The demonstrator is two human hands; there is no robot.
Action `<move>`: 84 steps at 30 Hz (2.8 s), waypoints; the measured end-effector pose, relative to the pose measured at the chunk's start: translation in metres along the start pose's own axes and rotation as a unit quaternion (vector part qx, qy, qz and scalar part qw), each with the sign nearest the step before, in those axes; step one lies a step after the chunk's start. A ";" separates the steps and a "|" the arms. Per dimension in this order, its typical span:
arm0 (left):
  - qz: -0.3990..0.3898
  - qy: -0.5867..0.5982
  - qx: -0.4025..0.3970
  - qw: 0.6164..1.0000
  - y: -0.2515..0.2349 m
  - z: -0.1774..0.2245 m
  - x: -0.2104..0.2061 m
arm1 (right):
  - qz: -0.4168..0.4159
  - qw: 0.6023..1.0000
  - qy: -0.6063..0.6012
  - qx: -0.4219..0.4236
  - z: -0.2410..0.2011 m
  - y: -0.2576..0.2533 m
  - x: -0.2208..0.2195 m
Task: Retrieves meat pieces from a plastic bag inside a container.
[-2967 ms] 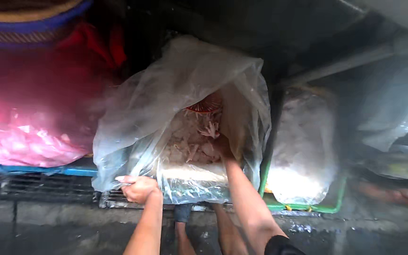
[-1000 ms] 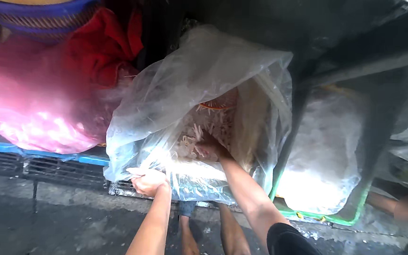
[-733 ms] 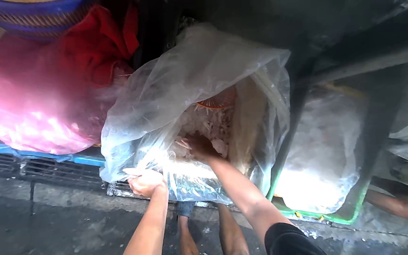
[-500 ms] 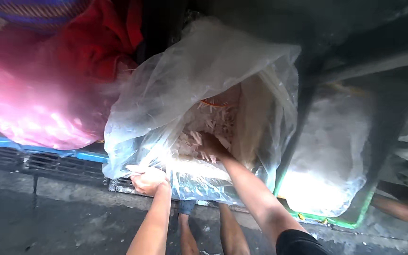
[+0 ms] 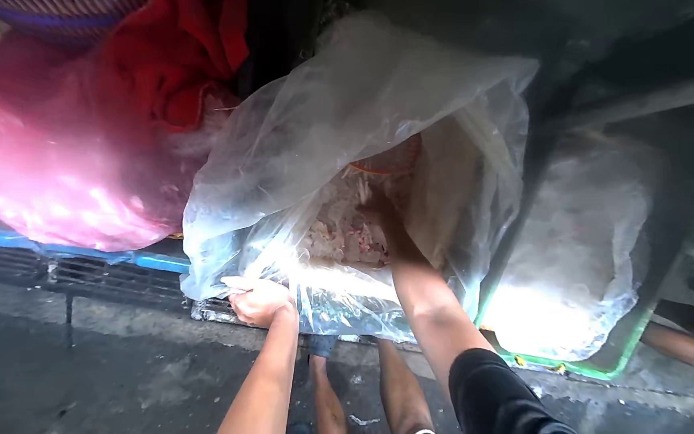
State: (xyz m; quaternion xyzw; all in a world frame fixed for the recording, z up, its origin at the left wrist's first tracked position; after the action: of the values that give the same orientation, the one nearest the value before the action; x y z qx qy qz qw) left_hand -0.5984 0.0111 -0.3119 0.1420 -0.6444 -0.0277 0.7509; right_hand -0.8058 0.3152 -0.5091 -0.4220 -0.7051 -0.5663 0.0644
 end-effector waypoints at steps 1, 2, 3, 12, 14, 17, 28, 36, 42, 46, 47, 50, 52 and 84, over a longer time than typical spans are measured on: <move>-0.002 -0.002 0.001 1.000 0.000 -0.001 0.000 | 0.001 1.000 0.018 0.008 -0.002 0.008 -0.002; -0.005 -0.001 0.003 1.000 0.000 -0.001 0.000 | 0.005 0.999 0.043 0.021 -0.007 0.013 -0.003; -0.007 0.002 0.006 1.000 0.000 -0.001 0.001 | 0.006 0.997 0.064 0.030 -0.014 0.018 -0.003; 0.002 0.013 -0.003 1.000 -0.001 0.000 0.003 | 0.111 0.994 0.019 0.007 0.010 0.028 0.034; 0.011 0.009 -0.005 1.000 -0.002 0.000 0.004 | 0.147 0.985 -0.092 0.004 0.024 0.020 0.054; 0.001 0.000 -0.005 1.000 -0.001 0.000 0.003 | 0.153 0.965 -0.214 0.013 0.049 -0.001 0.048; 0.004 -0.004 -0.012 1.000 -0.001 -0.001 0.002 | 0.098 0.972 -0.213 -0.018 0.062 -0.031 0.036; -0.005 0.001 -0.013 1.000 -0.002 -0.001 0.003 | 0.092 0.982 -0.160 0.031 0.048 -0.018 0.027; 0.004 0.002 -0.019 1.000 -0.001 -0.003 0.005 | 0.093 0.985 -0.149 0.006 0.046 -0.031 0.038; 0.006 0.019 -0.040 0.999 -0.002 -0.001 0.003 | 0.100 0.977 -0.189 -0.004 0.054 -0.033 0.047; 0.006 0.017 -0.037 0.999 -0.002 -0.001 0.003 | 0.090 0.980 -0.176 -0.007 0.056 -0.035 0.045; -0.001 0.005 -0.028 1.000 -0.001 -0.001 0.003 | 0.045 0.989 -0.142 -0.013 0.050 -0.031 0.045; -0.003 0.002 -0.026 1.000 0.000 0.000 0.002 | 0.044 0.987 -0.157 -0.007 0.042 -0.024 0.050; -0.006 0.000 -0.005 1.000 0.001 0.000 0.003 | -0.084 0.986 -0.125 0.064 0.016 0.018 -0.017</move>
State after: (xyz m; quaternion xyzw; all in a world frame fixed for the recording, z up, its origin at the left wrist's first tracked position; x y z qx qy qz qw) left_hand -0.5976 0.0110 -0.3084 0.1419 -0.6431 -0.0357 0.7516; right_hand -0.7761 0.3200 -0.5113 -0.4240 -0.7751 -0.4662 -0.0456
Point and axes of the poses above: each hand's wrist, its own y-axis away from the middle knuckle, its own x-axis out of the back of the hand, z = x × y, the point moved 8 cm from there along -y, towards the middle knuckle, and after that the axes turned 4 degrees about x, right-handed, at the moved point
